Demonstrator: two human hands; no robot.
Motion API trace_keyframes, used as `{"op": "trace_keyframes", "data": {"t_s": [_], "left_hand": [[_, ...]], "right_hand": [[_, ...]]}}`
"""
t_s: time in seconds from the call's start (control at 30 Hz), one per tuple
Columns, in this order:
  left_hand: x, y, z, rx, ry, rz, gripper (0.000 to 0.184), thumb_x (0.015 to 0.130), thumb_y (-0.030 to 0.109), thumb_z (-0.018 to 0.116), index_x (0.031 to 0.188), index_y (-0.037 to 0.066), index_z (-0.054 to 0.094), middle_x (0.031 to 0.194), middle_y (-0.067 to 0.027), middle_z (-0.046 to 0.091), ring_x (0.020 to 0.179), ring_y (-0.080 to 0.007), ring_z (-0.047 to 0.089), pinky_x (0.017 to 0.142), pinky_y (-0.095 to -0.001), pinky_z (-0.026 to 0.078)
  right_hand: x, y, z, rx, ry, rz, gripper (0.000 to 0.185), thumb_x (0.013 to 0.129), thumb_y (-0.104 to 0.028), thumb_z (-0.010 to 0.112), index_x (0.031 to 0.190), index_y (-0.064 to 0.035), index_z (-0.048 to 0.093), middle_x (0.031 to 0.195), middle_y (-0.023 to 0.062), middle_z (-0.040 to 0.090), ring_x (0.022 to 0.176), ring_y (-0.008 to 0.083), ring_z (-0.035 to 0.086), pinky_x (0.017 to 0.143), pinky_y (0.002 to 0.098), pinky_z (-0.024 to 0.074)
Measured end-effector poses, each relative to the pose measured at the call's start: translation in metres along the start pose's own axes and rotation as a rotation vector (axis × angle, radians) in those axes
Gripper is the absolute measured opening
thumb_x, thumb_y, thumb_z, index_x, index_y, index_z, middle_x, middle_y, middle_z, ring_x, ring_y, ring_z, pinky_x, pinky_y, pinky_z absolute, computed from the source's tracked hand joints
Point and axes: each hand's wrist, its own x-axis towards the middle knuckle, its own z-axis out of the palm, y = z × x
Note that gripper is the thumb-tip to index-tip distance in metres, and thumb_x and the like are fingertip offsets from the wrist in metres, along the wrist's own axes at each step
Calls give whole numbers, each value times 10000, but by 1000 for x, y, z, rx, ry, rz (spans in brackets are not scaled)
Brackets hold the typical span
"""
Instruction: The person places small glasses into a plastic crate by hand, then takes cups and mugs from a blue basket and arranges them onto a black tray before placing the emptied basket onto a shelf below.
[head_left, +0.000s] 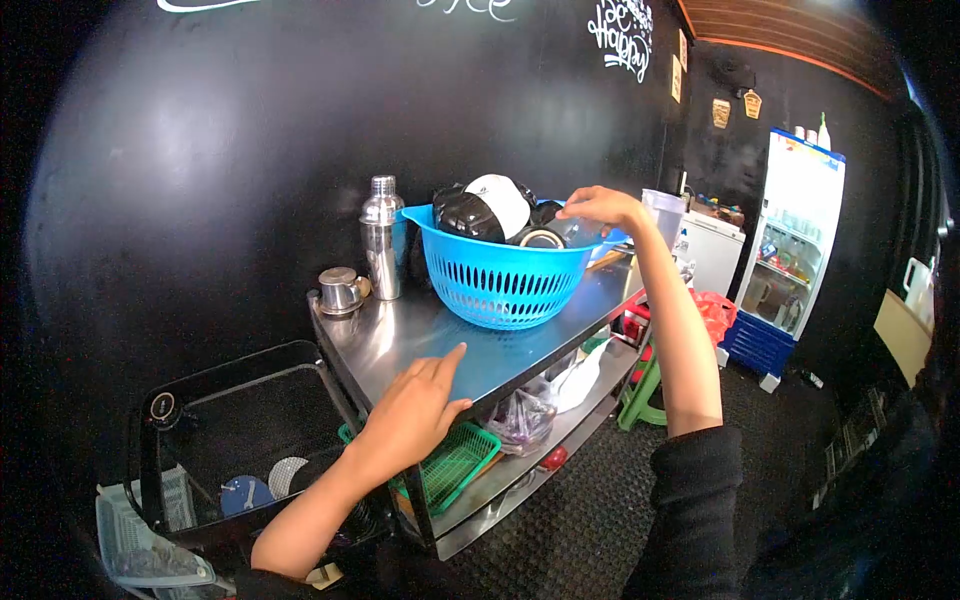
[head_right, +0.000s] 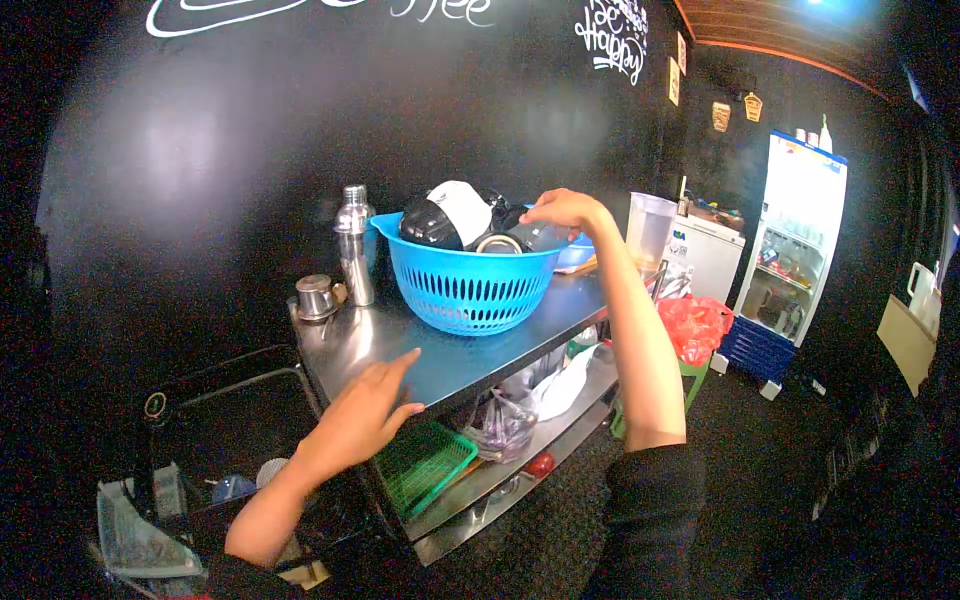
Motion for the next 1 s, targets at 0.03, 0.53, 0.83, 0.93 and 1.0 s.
{"op": "trace_keyframes", "data": {"t_s": [0.03, 0.53, 0.83, 0.93, 1.0], "left_hand": [[0, 2, -2, -2, -50, -47, 606, 912, 247, 641, 1408, 14, 381, 1119, -248, 589, 1048, -412, 562, 931, -469, 449], [-1, -1, 2, -46, 4, -59, 654, 912, 262, 647, 1440, 32, 339, 1047, -226, 611, 989, -393, 592, 887, -463, 469], [-66, -15, -12, -524, 850, 39, 202, 954, 110, 561, 1113, -11, 533, 1157, -157, 575, 1111, -236, 546, 992, -362, 415], [-119, -21, -41, -633, 1063, 78, 330, 960, 262, 550, 1140, -6, 481, 1197, -175, 494, 1100, -262, 530, 986, -397, 419], [-163, -26, -57, -240, 1119, 31, 557, 819, 414, 744, 1133, 11, 521, 1107, -135, 493, 1050, -265, 523, 917, -413, 450]], "right_hand": [[2, -1, -1, 21, -40, 35, 576, 712, -522, 785, 1093, -111, 654, 1077, 79, 632, 986, 208, 561, 710, 348, 482], [-29, -25, -10, 252, 604, -384, 545, 664, -441, 848, 1011, -46, 704, 769, 82, 661, 666, 126, 597, 590, 288, 469], [-147, -148, 144, 750, 538, -935, 444, 764, -59, 784, 1174, -14, 619, 1151, 74, 617, 1095, 163, 569, 959, 303, 451], [-200, -185, 210, 922, 253, -875, 521, 692, -116, 855, 1153, -22, 629, 1171, 79, 591, 1105, 190, 569, 940, 324, 466], [-228, -211, 250, 896, 251, -873, 484, 669, -104, 860, 1096, -21, 648, 1099, 86, 590, 1051, 200, 581, 917, 338, 479]]}}
